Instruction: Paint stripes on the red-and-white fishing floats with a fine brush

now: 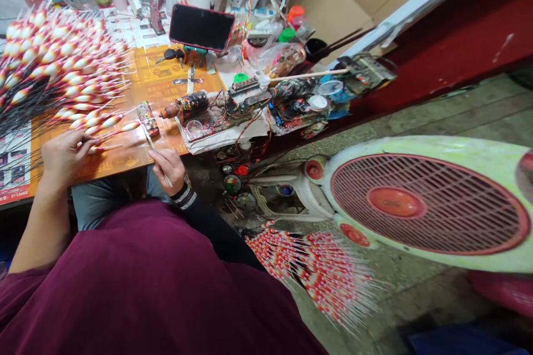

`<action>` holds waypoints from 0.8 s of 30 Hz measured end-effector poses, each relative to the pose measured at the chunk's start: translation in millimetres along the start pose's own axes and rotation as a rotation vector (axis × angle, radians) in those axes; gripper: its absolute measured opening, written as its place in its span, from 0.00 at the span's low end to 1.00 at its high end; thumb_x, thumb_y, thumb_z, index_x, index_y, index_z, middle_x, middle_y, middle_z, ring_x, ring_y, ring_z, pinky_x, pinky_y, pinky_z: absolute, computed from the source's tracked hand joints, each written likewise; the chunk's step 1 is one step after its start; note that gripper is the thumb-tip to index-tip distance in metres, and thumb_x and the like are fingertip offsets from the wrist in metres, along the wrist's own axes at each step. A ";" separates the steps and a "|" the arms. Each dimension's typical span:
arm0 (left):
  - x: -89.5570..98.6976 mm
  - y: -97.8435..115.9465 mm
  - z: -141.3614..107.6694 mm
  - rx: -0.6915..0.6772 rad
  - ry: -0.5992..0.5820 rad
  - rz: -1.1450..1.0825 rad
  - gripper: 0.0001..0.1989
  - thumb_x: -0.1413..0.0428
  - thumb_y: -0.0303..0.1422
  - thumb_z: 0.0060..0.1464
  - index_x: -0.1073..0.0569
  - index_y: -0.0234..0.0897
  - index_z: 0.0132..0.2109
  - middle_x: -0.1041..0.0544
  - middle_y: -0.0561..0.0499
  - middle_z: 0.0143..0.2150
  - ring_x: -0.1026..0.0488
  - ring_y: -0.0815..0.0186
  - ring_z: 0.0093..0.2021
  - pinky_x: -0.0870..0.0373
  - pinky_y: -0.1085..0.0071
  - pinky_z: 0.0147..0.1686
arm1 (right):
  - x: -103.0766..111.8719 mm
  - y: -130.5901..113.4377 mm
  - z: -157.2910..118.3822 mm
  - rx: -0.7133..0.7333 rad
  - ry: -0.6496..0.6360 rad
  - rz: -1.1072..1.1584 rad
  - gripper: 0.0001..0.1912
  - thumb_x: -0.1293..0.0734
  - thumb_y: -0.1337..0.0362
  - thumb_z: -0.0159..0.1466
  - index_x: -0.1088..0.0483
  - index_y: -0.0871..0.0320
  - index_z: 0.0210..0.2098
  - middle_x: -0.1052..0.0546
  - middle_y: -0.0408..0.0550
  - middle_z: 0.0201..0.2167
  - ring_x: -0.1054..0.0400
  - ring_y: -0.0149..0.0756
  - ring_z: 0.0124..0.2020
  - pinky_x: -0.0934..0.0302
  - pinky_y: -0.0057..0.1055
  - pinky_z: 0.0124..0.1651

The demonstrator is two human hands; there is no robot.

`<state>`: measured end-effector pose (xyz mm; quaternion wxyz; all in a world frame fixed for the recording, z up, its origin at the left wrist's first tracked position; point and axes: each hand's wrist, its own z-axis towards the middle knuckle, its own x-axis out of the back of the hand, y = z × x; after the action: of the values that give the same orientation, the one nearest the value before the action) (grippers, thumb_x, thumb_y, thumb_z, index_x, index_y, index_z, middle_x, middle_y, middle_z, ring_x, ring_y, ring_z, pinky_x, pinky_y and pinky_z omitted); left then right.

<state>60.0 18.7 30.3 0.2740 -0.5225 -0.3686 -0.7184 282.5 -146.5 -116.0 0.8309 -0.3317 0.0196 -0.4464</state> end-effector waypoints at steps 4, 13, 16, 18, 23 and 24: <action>0.0 -0.2 -1.5 0.001 0.013 0.004 0.10 0.40 0.41 0.68 0.19 0.42 0.41 0.16 0.44 0.43 0.21 0.53 0.45 0.38 0.64 0.37 | 0.1 2.1 -2.5 -0.040 -0.029 0.013 0.20 0.37 0.61 0.75 0.24 0.46 0.63 0.16 0.51 0.50 0.20 0.43 0.51 0.24 0.46 0.59; 0.6 -0.8 -2.1 -0.025 0.034 0.004 0.13 0.42 0.43 0.68 0.20 0.42 0.39 0.16 0.46 0.43 0.21 0.56 0.43 0.38 0.64 0.37 | 1.1 -0.4 -0.6 -0.017 -0.026 -0.081 0.19 0.38 0.60 0.76 0.22 0.49 0.61 0.16 0.52 0.49 0.20 0.43 0.49 0.22 0.47 0.56; 1.2 -0.3 -1.7 -0.025 0.020 -0.008 0.13 0.43 0.43 0.68 0.20 0.42 0.39 0.16 0.46 0.43 0.21 0.56 0.43 0.38 0.64 0.37 | 1.1 -1.9 0.4 -0.031 -0.034 -0.077 0.19 0.39 0.60 0.76 0.22 0.49 0.61 0.16 0.53 0.49 0.20 0.43 0.49 0.22 0.47 0.57; 1.6 0.3 -1.6 -0.024 0.016 -0.012 0.13 0.43 0.43 0.68 0.20 0.42 0.39 0.16 0.46 0.44 0.21 0.56 0.43 0.38 0.64 0.37 | 1.7 -2.6 0.8 -0.051 -0.051 -0.042 0.20 0.38 0.60 0.76 0.22 0.48 0.62 0.16 0.52 0.50 0.20 0.43 0.51 0.23 0.47 0.59; 1.3 1.1 -1.1 -0.025 0.010 -0.023 0.13 0.43 0.42 0.68 0.19 0.42 0.39 0.16 0.45 0.44 0.21 0.56 0.44 0.37 0.63 0.38 | 2.8 -2.8 0.6 -0.073 -0.073 -0.012 0.20 0.38 0.59 0.76 0.23 0.47 0.63 0.16 0.52 0.51 0.21 0.44 0.52 0.24 0.47 0.60; 1.0 1.3 -0.7 -0.023 0.011 -0.022 0.13 0.43 0.42 0.69 0.19 0.42 0.39 0.16 0.45 0.44 0.21 0.56 0.44 0.37 0.64 0.39 | 2.7 -2.6 0.3 -0.083 -0.080 -0.016 0.20 0.38 0.58 0.76 0.23 0.48 0.62 0.16 0.52 0.51 0.21 0.44 0.52 0.24 0.48 0.60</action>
<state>60.4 17.4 31.4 0.2621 -0.5175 -0.3646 -0.7283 282.3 -149.4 -113.5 0.8129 -0.3838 0.0022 -0.4380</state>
